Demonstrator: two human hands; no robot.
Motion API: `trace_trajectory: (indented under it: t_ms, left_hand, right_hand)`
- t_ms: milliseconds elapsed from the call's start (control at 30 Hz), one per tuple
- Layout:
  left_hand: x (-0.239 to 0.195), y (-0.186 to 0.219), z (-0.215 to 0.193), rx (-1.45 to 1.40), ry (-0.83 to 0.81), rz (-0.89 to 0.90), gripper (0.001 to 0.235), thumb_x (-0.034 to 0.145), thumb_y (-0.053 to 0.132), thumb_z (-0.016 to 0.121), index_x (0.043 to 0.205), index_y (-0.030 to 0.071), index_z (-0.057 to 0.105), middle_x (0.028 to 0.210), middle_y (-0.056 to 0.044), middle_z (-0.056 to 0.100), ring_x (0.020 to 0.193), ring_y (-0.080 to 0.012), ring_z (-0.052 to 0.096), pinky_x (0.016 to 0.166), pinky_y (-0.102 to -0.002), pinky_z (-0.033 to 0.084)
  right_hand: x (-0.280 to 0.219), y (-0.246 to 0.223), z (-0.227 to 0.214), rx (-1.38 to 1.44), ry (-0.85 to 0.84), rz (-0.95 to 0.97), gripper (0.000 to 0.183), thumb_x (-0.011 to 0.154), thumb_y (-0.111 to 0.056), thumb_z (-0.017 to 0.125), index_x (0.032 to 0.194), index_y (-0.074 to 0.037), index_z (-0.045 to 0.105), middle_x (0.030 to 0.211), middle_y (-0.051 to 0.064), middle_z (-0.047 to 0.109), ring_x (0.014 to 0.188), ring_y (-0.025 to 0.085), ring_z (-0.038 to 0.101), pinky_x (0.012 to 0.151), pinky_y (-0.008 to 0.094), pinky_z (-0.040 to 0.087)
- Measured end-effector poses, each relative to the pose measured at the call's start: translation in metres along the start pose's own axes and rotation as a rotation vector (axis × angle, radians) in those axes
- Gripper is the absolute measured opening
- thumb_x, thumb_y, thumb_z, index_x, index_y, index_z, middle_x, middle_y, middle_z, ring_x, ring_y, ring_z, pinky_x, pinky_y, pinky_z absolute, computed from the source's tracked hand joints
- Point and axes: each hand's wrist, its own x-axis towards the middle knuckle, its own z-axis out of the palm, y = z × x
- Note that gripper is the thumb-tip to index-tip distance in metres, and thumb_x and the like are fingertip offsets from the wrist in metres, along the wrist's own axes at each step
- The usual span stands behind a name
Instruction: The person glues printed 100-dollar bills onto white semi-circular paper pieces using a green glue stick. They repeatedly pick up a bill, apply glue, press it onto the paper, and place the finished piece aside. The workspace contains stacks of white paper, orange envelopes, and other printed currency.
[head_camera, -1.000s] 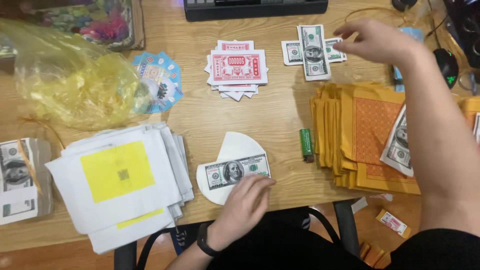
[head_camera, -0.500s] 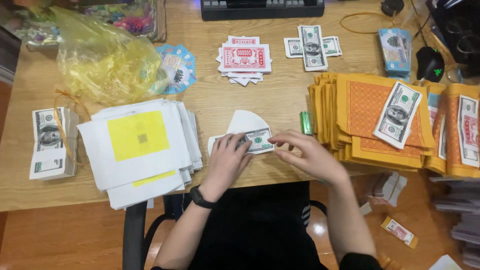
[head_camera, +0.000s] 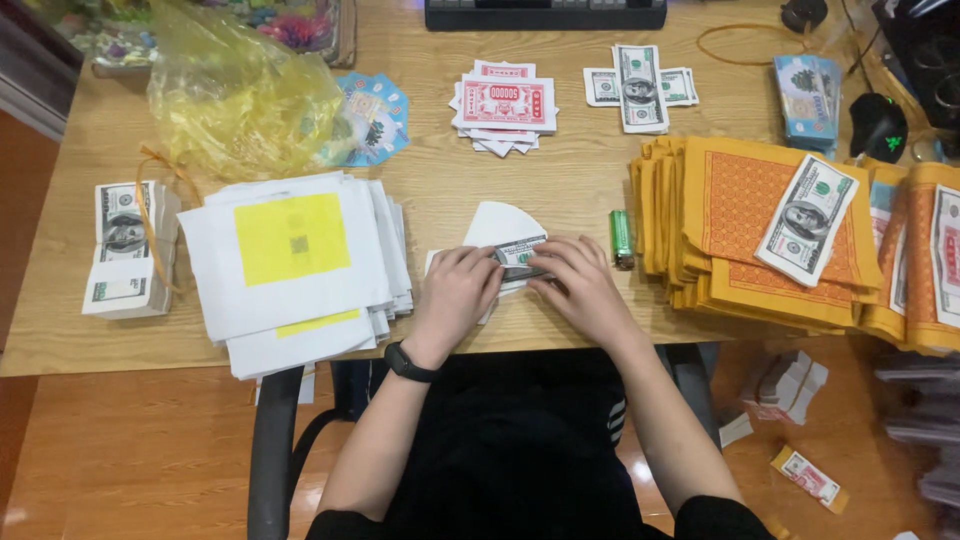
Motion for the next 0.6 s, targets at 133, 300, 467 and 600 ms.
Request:
trace_trajectory:
  t_ms: [133, 300, 467, 600]
  left_hand:
    - [0.005, 0.01, -0.007, 0.056, 0.01, 0.035, 0.015, 0.094, 0.031, 0.061, 0.1, 0.02, 0.069, 0.101, -0.001, 0.072, 0.099, -0.0204, 0.068, 0.095, -0.041, 0.044]
    - [-0.002, 0.0, 0.0, 0.059, -0.066, 0.039, 0.018, 0.089, 0.024, 0.063, 0.105, 0.019, 0.069, 0.108, -0.002, 0.07, 0.104, -0.0218, 0.066, 0.091, -0.039, 0.047]
    - [-0.003, 0.026, -0.007, 0.038, -0.051, -0.035, 0.022, 0.093, 0.026, 0.059, 0.107, 0.013, 0.071, 0.113, -0.01, 0.066, 0.108, -0.0272, 0.061, 0.089, -0.04, 0.046]
    - [-0.004, 0.038, -0.008, 0.025, -0.074, -0.05, 0.024, 0.093, 0.022, 0.059, 0.112, 0.01, 0.07, 0.113, -0.012, 0.062, 0.105, -0.0274, 0.058, 0.082, -0.037, 0.047]
  right_hand:
    - [0.002, 0.005, 0.004, -0.063, 0.12, -0.061, 0.013, 0.087, -0.016, 0.072, 0.1, -0.02, 0.071, 0.109, -0.004, 0.066, 0.117, 0.021, 0.057, 0.108, 0.048, 0.032]
    - [0.007, -0.003, 0.006, -0.007, 0.262, -0.035, 0.016, 0.088, -0.008, 0.07, 0.102, -0.015, 0.069, 0.115, 0.005, 0.06, 0.109, 0.03, 0.058, 0.095, 0.048, 0.044]
    - [-0.006, -0.014, 0.017, 0.185, 0.345, 0.418, 0.031, 0.093, -0.016, 0.066, 0.12, -0.003, 0.061, 0.113, 0.016, 0.059, 0.104, 0.034, 0.063, 0.09, 0.043, 0.052]
    - [-0.009, -0.026, 0.008, 0.195, 0.327, 0.536, 0.036, 0.095, -0.014, 0.062, 0.127, 0.001, 0.057, 0.108, 0.022, 0.066, 0.101, 0.037, 0.066, 0.084, 0.046, 0.052]
